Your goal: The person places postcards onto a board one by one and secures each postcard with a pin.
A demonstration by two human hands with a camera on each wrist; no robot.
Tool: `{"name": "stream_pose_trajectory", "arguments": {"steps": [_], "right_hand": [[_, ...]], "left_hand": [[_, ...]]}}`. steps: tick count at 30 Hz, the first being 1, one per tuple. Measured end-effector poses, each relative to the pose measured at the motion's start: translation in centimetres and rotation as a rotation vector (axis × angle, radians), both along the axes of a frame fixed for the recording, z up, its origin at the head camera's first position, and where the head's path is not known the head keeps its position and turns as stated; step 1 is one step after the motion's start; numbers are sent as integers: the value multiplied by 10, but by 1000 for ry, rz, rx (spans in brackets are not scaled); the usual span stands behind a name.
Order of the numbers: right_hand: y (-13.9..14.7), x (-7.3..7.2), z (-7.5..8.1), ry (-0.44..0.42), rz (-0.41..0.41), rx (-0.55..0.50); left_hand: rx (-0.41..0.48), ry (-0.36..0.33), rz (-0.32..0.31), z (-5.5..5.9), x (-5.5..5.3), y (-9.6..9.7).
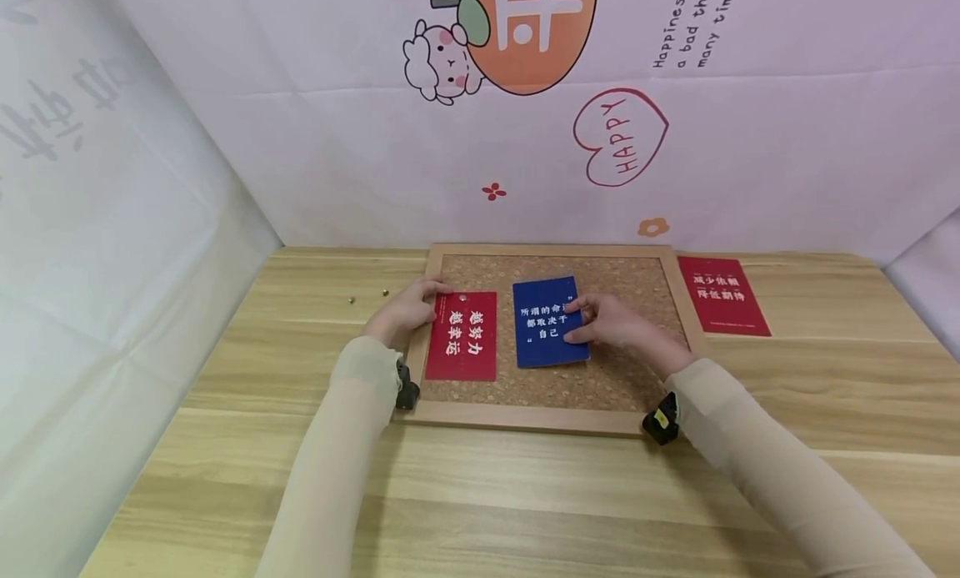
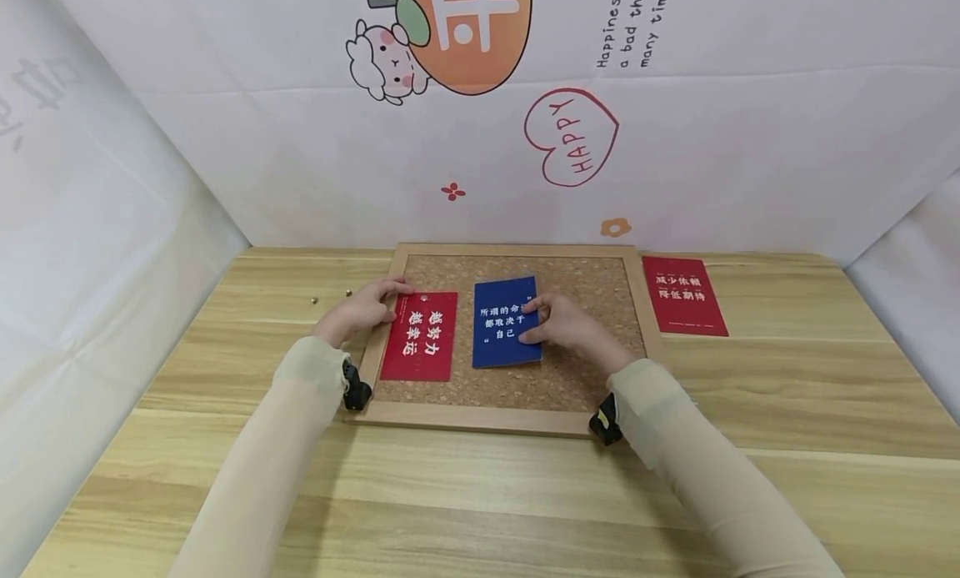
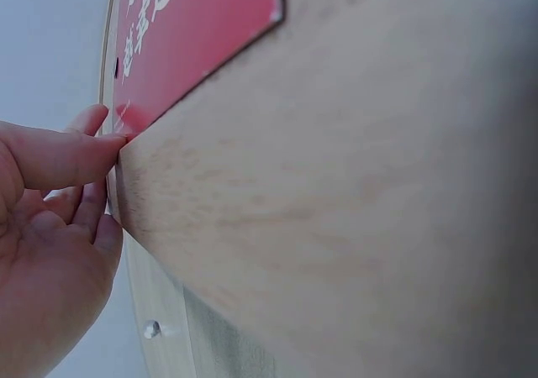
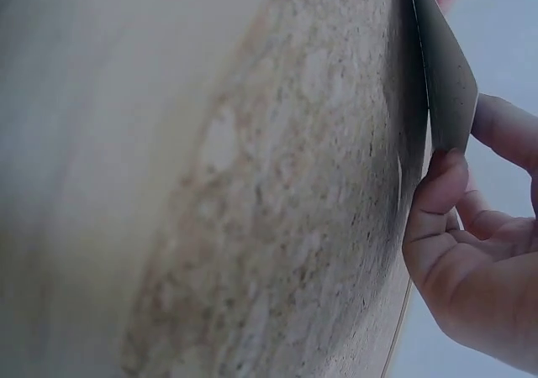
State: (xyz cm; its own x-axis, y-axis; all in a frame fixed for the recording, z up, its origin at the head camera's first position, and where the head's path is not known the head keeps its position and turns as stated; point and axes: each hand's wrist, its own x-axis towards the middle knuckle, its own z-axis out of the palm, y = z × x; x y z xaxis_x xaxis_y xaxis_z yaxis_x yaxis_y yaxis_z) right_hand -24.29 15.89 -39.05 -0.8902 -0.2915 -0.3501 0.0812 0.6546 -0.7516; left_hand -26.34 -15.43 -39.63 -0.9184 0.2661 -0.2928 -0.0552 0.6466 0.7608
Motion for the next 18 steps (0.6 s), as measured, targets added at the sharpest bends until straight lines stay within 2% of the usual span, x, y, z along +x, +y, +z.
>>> {"name": "stream_pose_trajectory", "arguments": {"steps": [7,12,18], "right_hand": [[0,2,-1,2,-3,25],[0,4,-2,33,25,46],[-1,5,0,46,54,40]], "left_hand": [[-10,-6,4,-1,0,-1],[-1,-28,23,-1,0,-1],[-8,-20,21,0,0,0]]}}
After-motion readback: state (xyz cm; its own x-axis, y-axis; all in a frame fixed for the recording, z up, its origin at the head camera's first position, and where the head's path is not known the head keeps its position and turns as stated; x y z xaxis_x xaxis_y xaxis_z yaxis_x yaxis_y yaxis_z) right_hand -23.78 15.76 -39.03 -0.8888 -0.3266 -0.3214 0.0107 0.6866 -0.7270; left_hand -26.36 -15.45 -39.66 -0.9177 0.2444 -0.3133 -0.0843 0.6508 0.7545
